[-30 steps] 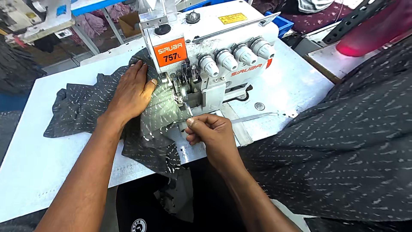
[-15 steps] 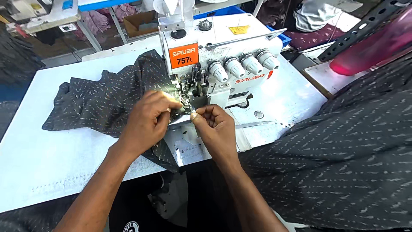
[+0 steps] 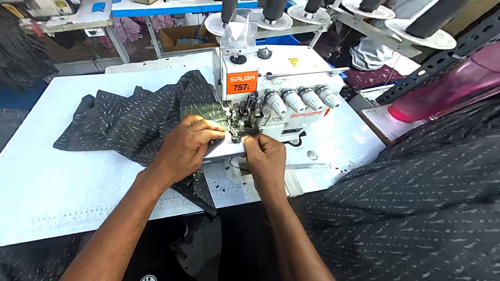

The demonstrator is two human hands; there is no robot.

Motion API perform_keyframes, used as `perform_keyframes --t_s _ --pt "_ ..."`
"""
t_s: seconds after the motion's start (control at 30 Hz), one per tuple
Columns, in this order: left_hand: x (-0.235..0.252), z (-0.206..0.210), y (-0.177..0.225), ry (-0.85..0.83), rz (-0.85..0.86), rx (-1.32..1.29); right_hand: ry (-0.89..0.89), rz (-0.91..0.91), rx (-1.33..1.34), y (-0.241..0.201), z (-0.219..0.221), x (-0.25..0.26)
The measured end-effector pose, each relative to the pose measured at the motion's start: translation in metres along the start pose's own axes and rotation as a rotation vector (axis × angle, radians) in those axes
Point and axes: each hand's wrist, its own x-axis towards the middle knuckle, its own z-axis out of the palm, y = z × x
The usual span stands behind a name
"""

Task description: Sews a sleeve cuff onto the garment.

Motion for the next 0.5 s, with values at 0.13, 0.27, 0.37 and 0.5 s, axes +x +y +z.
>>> perform_keyframes --t_s 0.13,0.27,0.37,0.5 --pt "-0.008 0.009 0.016 0.032 -0.131 0.043 0.018 0.093 0.275 0.003 0.006 -0.009" --pt "-0.009 0.012 0.023 0.037 -0.172 0.042 0.077 0.186 0.385 0.002 0.007 -0.016" --pt "-0.01 0.011 0.021 0.032 -0.155 0.043 0.123 -0.037 0.055 0.015 0.002 -0.021" --pt "-0.009 0.008 0.021 0.013 -0.16 0.055 0.125 -0.323 -0.397 0.029 -0.005 -0.028"
